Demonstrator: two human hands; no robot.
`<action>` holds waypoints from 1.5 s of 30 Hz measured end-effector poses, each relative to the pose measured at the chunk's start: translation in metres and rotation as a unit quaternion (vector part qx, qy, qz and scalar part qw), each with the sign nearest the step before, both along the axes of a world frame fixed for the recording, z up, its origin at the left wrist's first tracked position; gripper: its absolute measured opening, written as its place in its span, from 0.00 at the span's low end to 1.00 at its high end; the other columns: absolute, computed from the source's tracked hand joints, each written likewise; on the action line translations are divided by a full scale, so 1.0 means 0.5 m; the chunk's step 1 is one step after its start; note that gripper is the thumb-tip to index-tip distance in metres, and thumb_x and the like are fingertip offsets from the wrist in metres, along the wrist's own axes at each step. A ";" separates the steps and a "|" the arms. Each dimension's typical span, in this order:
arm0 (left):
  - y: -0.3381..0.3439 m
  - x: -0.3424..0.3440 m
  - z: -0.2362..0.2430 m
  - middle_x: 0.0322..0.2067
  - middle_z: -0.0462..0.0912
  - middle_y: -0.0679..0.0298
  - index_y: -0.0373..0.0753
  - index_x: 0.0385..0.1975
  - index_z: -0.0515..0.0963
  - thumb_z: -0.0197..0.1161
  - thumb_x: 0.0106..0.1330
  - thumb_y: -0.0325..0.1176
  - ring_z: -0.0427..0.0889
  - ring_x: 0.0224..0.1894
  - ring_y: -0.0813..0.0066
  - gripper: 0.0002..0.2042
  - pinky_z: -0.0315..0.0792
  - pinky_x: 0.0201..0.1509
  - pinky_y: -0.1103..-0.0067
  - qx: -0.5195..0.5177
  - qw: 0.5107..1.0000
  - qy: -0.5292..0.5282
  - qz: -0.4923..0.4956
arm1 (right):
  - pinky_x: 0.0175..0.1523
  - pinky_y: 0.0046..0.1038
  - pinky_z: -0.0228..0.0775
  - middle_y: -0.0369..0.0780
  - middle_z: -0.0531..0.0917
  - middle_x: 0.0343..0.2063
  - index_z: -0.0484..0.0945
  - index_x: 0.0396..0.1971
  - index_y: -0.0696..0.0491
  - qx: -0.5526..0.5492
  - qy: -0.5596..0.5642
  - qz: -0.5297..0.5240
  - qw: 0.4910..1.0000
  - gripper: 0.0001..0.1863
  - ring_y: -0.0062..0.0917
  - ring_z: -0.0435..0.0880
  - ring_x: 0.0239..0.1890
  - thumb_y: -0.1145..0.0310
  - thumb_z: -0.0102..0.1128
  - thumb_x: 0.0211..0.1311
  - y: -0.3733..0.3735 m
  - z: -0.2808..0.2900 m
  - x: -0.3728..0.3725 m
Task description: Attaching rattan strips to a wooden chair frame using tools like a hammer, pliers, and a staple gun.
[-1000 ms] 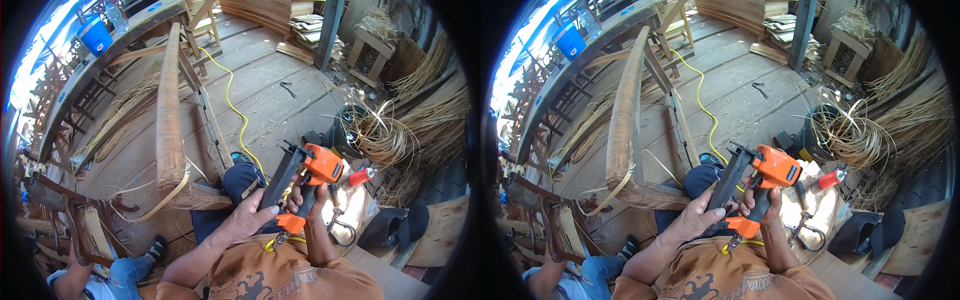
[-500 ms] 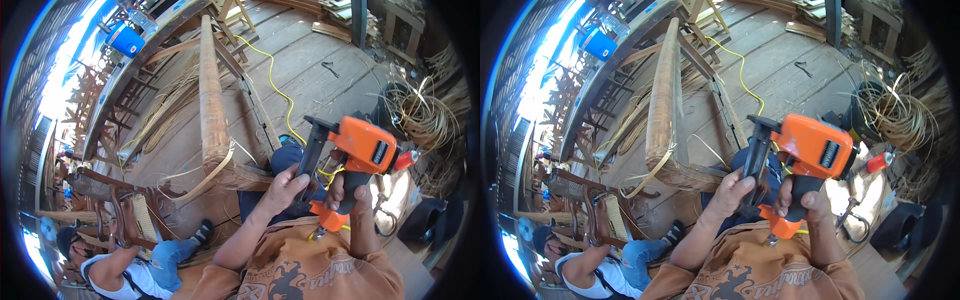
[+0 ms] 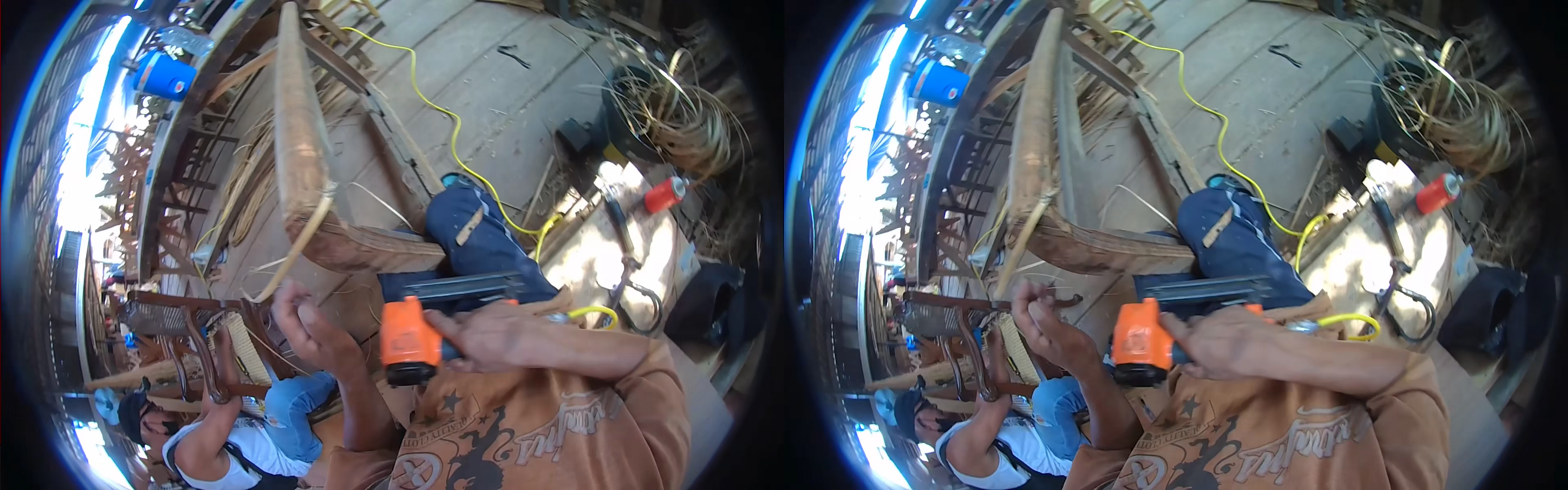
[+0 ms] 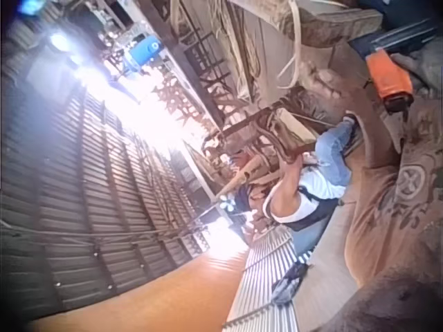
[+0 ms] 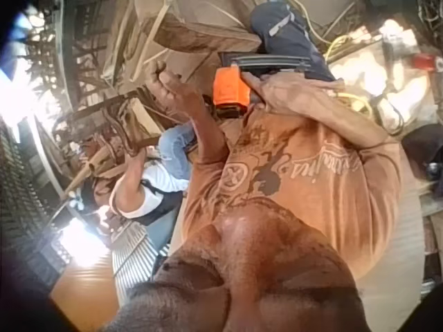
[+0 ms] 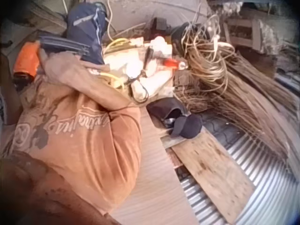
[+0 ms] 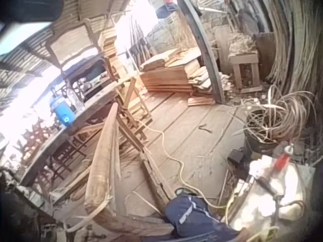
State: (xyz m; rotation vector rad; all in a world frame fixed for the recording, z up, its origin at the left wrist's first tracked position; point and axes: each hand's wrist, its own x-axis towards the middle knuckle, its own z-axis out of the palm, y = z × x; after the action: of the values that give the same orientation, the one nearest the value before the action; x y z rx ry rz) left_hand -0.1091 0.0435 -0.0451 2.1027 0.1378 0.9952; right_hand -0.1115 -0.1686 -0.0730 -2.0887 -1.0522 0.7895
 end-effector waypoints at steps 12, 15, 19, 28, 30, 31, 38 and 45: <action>0.013 0.072 -0.013 0.58 0.60 0.43 0.26 0.61 0.52 0.48 0.68 0.39 0.61 0.61 0.56 0.28 0.54 0.65 0.69 0.086 0.995 0.028 -0.047 | 0.41 0.25 0.70 0.40 0.80 0.30 0.75 0.41 0.55 0.345 0.099 -0.524 0.772 0.13 0.26 0.79 0.33 0.65 0.51 0.61 -0.263 -0.212 -0.026; 0.002 0.075 -0.003 0.57 0.62 0.45 0.26 0.59 0.57 0.49 0.67 0.46 0.62 0.60 0.59 0.30 0.54 0.63 0.70 0.105 0.994 0.040 -0.020 | 0.41 0.30 0.71 0.46 0.81 0.31 0.78 0.37 0.57 -0.100 -0.086 -0.665 0.735 0.13 0.34 0.80 0.36 0.65 0.52 0.57 -0.427 -0.313 -0.070; -0.024 0.068 0.013 0.57 0.62 0.48 0.25 0.59 0.57 0.47 0.67 0.47 0.62 0.60 0.62 0.30 0.52 0.64 0.70 0.044 0.993 -0.008 -0.113 | 0.51 0.34 0.68 0.51 0.79 0.40 0.74 0.44 0.59 -0.243 0.095 -0.650 0.713 0.22 0.41 0.79 0.42 0.63 0.59 0.49 -0.426 -0.417 -0.200; -0.072 0.110 0.055 0.54 0.68 0.51 0.21 0.53 0.63 0.41 0.69 0.31 0.68 0.54 0.66 0.19 0.59 0.60 0.74 -0.018 0.975 -0.133 -0.176 | 0.42 0.35 0.65 0.52 0.74 0.30 0.69 0.37 0.63 -0.089 -0.014 -0.771 0.631 0.13 0.41 0.75 0.33 0.73 0.49 0.52 -0.408 -0.493 -0.276; -0.070 0.115 0.063 0.51 0.71 0.52 0.23 0.50 0.67 0.45 0.69 0.29 0.69 0.54 0.65 0.16 0.61 0.59 0.72 -0.021 0.984 -0.122 -0.131 | 0.42 0.30 0.66 0.47 0.76 0.31 0.70 0.42 0.63 -0.020 -0.069 -0.777 0.625 0.15 0.33 0.74 0.33 0.71 0.47 0.58 -0.423 -0.488 -0.273; -0.067 0.115 0.067 0.49 0.72 0.52 0.25 0.49 0.69 0.46 0.68 0.29 0.70 0.53 0.65 0.15 0.61 0.59 0.73 0.027 0.984 -0.121 -0.125 | 0.42 0.29 0.66 0.45 0.76 0.32 0.70 0.44 0.63 0.035 -0.073 -0.793 0.604 0.15 0.29 0.74 0.33 0.70 0.47 0.60 -0.431 -0.472 -0.265; -0.043 0.128 0.109 0.41 0.77 0.55 0.27 0.39 0.76 0.50 0.67 0.31 0.74 0.45 0.69 0.12 0.68 0.51 0.74 0.095 0.984 -0.075 -0.130 | 0.19 0.12 0.58 0.32 0.71 0.21 0.68 0.52 0.58 0.392 -0.030 -0.749 0.534 0.21 0.09 0.66 0.16 0.62 0.50 0.62 -0.374 -0.153 -0.093; -0.034 0.128 0.139 0.35 0.79 0.58 0.32 0.37 0.79 0.54 0.66 0.35 0.77 0.37 0.71 0.12 0.69 0.44 0.78 0.135 0.983 -0.038 -0.117 | 0.16 0.17 0.58 0.34 0.67 0.16 0.68 0.44 0.60 0.514 0.271 -0.418 0.698 0.19 0.17 0.66 0.11 0.61 0.52 0.61 -0.149 -0.005 -0.028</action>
State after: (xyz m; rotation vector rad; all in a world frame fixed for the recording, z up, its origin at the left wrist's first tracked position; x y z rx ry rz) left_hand -0.0452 0.0264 0.0241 2.2566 -0.2920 0.9932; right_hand -0.1254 -0.2431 -0.0755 -0.9886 -0.0263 0.1722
